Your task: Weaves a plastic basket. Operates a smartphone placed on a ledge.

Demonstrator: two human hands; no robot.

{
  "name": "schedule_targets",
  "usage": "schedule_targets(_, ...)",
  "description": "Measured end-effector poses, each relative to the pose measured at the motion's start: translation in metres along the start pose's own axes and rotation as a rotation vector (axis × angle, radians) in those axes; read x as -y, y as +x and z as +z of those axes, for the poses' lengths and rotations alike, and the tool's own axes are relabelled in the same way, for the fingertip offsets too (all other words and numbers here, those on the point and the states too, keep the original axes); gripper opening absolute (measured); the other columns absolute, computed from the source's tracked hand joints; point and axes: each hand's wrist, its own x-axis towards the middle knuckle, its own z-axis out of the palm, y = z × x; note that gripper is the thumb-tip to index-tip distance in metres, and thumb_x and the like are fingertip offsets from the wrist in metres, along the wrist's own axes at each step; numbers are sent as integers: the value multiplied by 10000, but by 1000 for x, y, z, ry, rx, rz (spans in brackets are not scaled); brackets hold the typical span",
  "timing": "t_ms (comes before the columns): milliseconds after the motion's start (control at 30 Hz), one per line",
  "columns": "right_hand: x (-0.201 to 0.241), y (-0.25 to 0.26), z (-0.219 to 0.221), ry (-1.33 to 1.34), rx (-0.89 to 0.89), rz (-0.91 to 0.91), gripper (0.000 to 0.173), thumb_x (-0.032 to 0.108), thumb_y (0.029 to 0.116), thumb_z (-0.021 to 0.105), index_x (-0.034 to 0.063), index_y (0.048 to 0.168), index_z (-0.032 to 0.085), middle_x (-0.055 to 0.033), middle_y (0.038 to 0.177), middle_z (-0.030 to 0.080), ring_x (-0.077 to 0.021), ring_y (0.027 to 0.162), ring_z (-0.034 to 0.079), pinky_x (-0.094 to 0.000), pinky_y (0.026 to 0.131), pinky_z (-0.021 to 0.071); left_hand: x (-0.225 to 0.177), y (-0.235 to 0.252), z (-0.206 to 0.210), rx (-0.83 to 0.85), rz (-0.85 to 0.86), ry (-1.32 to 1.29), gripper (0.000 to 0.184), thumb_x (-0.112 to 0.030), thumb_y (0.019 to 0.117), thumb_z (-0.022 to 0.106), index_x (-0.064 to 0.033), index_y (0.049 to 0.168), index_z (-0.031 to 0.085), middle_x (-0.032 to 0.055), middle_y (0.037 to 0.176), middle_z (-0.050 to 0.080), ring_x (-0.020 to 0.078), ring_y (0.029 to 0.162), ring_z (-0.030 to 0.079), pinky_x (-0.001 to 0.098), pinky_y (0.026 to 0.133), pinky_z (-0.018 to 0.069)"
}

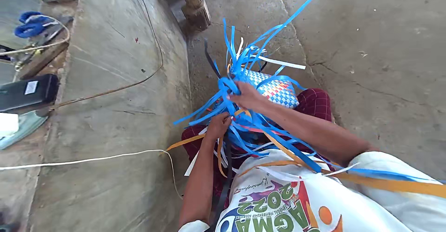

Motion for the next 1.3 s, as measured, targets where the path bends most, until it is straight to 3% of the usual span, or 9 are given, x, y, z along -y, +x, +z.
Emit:
schedule_targets(133, -64, 12, 16, -236, 86, 224, 353, 264, 1068, 562, -24, 1269, 588, -159, 895, 616, -214, 693, 576, -391, 690, 515, -11, 0, -3, -12, 75, 22, 263, -164, 1038, 569, 28, 1057, 748, 199, 1194, 660, 292, 1124, 639, 485, 1017, 501)
schedule_targets(300, -83, -27, 21, -71, -106, 56, 326, 257, 1021, 641, -60, 1093, 659, -159, 928, 665, -225, 856, 639, -429, 827, 529, -4, 5, 7, -84, -1, -175, 227, -105, 1029, 572, 55, 938, 706, 150, 993, 613, 213, 909, 601, 399, 853, 515)
schedule_targets(433, -94, -38, 21, -57, -37, 171, 354, 271, 1053, 582, -68, 1131, 646, -151, 977, 657, -174, 881, 615, -364, 855, 506, -18, 8, 11, -45, -80, -179, 301, -237, 1062, 563, 3, 1198, 686, 167, 1062, 711, 253, 994, 673, 496, 943, 514)
schedule_targets(600, -47, -49, 2, 64, -170, -38, 271, 211, 1052, 575, -39, 1048, 677, -169, 1114, 619, -224, 966, 631, -400, 854, 545, -21, 13, 12, -69, -127, -129, 274, -266, 1022, 650, -10, 1075, 734, 142, 943, 724, 250, 909, 685, 507, 905, 529)
schedule_targets(733, -86, -48, 8, 176, -19, 266, 352, 196, 1078, 526, -15, 1360, 537, -135, 1128, 655, -171, 902, 641, -352, 787, 545, -22, 16, 13, -57, -146, -55, 321, -299, 1041, 618, -1, 1082, 728, 158, 972, 726, 265, 945, 688, 506, 940, 514)
schedule_targets(800, -93, -43, 10, 241, 56, 419, 289, 188, 1087, 501, -4, 1294, 563, -66, 975, 657, -97, 740, 607, -272, 686, 513, -20, 15, 11, -16, -109, -53, 328, -294, 1036, 620, 14, 1093, 719, 162, 1014, 721, 251, 991, 679, 487, 976, 502)
schedule_targets(1033, 16, -26, -16, 424, -119, -103, 131, 104, 1025, 599, 14, 1101, 657, 28, 715, 611, -32, 597, 553, -202, 612, 503, -12, 13, 17, -84, -82, -76, 322, -308, 1041, 592, -19, 1046, 735, 99, 909, 728, 188, 877, 691, 448, 889, 542)
schedule_targets(1133, -4, -24, -19, 51, -4, 6, 219, 122, 995, 659, -35, 1142, 622, -73, 701, 587, -115, 519, 529, -282, 534, 500, -17, 14, 16, -81, -143, -54, 339, -312, 1053, 576, -5, 1090, 715, 132, 940, 722, 228, 911, 690, 474, 915, 530)
schedule_targets(1300, -67, 0, -8, -309, 146, 316, 327, 210, 1082, 513, 10, 1326, 600, -143, 881, 642, -180, 666, 583, -354, 678, 519, -47, 9, 2, 45, -97, 17, 249, -211, 1035, 612, 11, 1111, 697, 155, 1155, 683, 234, 1082, 647, 436, 1010, 493)
